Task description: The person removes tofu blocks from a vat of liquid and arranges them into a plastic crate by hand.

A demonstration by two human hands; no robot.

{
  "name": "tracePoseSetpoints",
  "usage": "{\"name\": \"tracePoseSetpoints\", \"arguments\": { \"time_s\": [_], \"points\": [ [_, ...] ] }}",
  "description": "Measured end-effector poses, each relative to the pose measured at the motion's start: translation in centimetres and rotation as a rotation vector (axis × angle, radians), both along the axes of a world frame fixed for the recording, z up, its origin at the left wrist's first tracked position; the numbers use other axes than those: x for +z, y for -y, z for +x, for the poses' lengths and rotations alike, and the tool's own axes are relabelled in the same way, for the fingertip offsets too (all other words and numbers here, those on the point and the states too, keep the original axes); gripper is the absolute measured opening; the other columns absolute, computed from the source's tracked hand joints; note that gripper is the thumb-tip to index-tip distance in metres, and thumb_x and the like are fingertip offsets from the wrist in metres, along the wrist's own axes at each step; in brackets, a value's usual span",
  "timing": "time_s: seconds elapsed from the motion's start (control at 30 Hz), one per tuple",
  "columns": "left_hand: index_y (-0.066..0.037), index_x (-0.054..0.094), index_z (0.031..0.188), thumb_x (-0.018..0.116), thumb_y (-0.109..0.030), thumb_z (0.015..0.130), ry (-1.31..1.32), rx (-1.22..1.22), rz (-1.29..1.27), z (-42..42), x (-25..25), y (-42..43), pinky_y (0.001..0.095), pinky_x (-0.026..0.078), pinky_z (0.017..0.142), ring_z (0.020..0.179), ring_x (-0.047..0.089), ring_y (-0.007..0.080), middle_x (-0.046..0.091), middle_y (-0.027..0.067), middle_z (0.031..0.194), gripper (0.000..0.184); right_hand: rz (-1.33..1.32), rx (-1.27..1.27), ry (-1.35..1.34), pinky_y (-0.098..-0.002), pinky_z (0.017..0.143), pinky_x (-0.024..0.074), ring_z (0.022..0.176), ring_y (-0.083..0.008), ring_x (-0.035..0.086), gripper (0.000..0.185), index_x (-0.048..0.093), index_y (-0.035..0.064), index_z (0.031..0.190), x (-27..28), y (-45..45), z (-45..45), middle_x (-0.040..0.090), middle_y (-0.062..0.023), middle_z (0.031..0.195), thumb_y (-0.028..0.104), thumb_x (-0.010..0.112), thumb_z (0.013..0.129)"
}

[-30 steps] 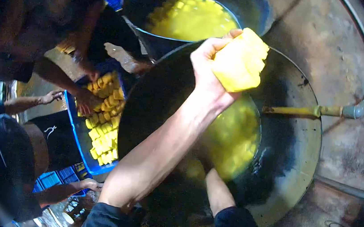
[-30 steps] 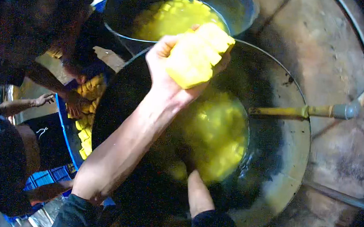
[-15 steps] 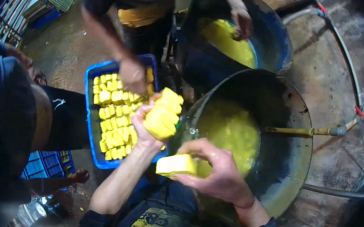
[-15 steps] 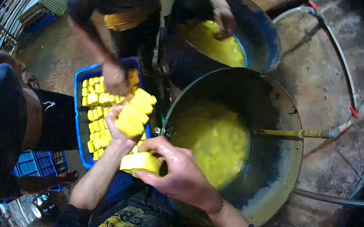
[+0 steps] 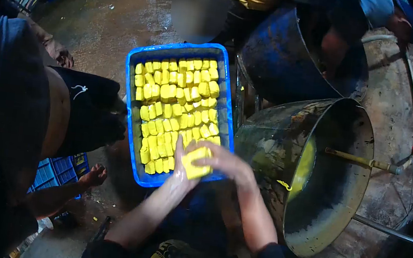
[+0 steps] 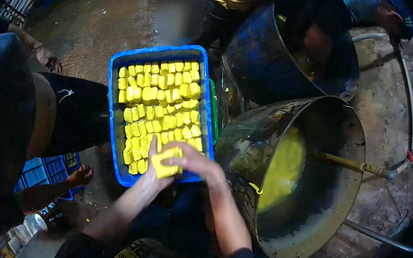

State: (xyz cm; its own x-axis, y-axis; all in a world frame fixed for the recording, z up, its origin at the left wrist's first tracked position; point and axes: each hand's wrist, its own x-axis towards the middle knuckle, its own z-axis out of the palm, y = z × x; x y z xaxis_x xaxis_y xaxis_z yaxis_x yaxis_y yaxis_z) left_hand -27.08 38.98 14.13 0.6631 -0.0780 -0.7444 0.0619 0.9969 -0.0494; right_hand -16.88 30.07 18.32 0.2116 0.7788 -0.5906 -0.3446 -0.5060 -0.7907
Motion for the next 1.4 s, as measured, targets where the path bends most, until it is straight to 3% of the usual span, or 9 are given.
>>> {"name": "tracePoseSetpoints", "arguments": {
  "time_s": [0.17,0.23,0.37,0.53,0.77,0.9,0.97,1.3,1.4],
  "points": [
    [-0.003,0.043,0.131,0.028,-0.066,0.089,-0.199,-0.357,0.534,4.4,-6.2,-6.7,0.0432,0.039,0.098,0.110,0.054,0.0278,0.052,0.0171,0.123,0.077,-0.558,0.175,0.280,-0.0342,0.092,0.0411,0.105,-0.0246,0.055,0.062,0.061,0.0036,0.110,-4.8,-6.4,6.3,0.061,-0.0160,0.107,0.045,0.070,0.065],
    [0.006,0.043,0.130,0.026,-0.062,0.092,-0.152,-0.487,0.943,4.1,-11.0,-7.4,0.0393,0.035,0.101,0.113,0.051,0.0294,0.051,0.0214,0.126,0.080,-0.860,0.091,0.854,-0.0554,0.097,0.0320,0.128,-0.0464,0.027,0.077,0.061,0.0033,0.111,-11.9,-7.3,3.1,0.045,-0.0200,0.129,0.056,0.074,0.056],
    [0.015,0.051,0.117,0.024,-0.061,0.092,-0.152,-1.004,0.909,2.4,-18.3,-6.6,0.0339,0.031,0.103,0.120,0.047,0.0312,0.051,0.0271,0.125,0.084,-0.964,-0.077,0.863,-0.0694,0.096,0.0236,0.134,-0.0452,0.008,0.074,0.053,0.0107,0.125,-14.1,-6.2,-2.0,0.021,-0.0164,0.141,0.050,0.073,0.066],
    [0.010,0.058,0.106,0.023,-0.063,0.092,-0.238,-1.029,1.136,2.9,-14.9,-5.6,0.0416,0.039,0.091,0.104,0.057,0.0342,0.062,0.0288,0.104,0.082,-0.574,-0.153,0.768,-0.0423,0.106,0.0301,0.127,-0.0371,0.038,0.067,0.062,-0.0001,0.113,-14.4,-2.0,1.6,0.045,-0.0256,0.132,0.053,0.064,0.072],
    [0.000,0.061,0.103,0.033,-0.042,0.093,-0.297,-1.017,1.611,2.7,-14.9,-4.8,0.0470,0.042,0.085,0.098,0.056,0.0423,0.062,0.0265,0.099,0.052,-0.326,-0.584,0.892,-0.0428,0.093,0.0418,0.108,-0.0371,0.053,0.034,0.063,-0.0033,0.099,-10.7,1.0,-0.5,0.056,-0.0241,0.115,0.024,0.061,0.078],
    [-0.005,0.062,0.106,0.050,-0.022,0.084,0.190,-0.768,2.066,3.2,-17.2,-4.9,0.0450,0.040,0.092,0.104,0.050,0.0399,0.057,0.0202,0.110,0.030,-0.249,-0.344,1.191,-0.0417,0.088,0.0416,0.104,-0.0314,0.055,0.023,0.066,0.0010,0.093,-11.7,-2.4,2.3,0.060,-0.0171,0.109,0.016,0.057,0.078],
    [-0.005,0.061,0.109,0.052,-0.015,0.082,0.277,-0.846,1.954,3.8,-17.6,-5.4,0.0444,0.038,0.094,0.106,0.049,0.0385,0.054,0.0193,0.114,0.030,-0.654,0.292,0.993,-0.0408,0.091,0.0395,0.107,-0.0300,0.054,0.025,0.068,0.0041,0.095,-12.6,-3.2,3.9,0.061,-0.0140,0.108,0.020,0.058,0.078],
    [0.002,0.052,0.121,0.051,-0.018,0.081,0.347,-1.050,1.985,-0.3,-15.3,-3.3,0.0438,0.040,0.086,0.096,0.052,0.0381,0.057,0.0229,0.101,0.045,-0.739,0.480,0.762,-0.0427,0.092,0.0420,0.110,-0.0302,0.055,0.029,0.067,0.0104,0.104,-13.1,-2.0,2.9,0.061,-0.0154,0.113,0.024,0.056,0.080],
    [0.004,0.050,0.123,0.052,-0.019,0.080,0.359,-1.018,1.912,0.9,-16.2,-4.2,0.0450,0.039,0.093,0.103,0.052,0.0402,0.056,0.0269,0.110,0.049,-0.576,0.318,1.058,-0.0437,0.094,0.0394,0.115,-0.0310,0.050,0.040,0.059,0.0075,0.118,-13.9,-0.8,1.7,0.058,-0.0163,0.117,0.021,0.056,0.080]
  ]
}}
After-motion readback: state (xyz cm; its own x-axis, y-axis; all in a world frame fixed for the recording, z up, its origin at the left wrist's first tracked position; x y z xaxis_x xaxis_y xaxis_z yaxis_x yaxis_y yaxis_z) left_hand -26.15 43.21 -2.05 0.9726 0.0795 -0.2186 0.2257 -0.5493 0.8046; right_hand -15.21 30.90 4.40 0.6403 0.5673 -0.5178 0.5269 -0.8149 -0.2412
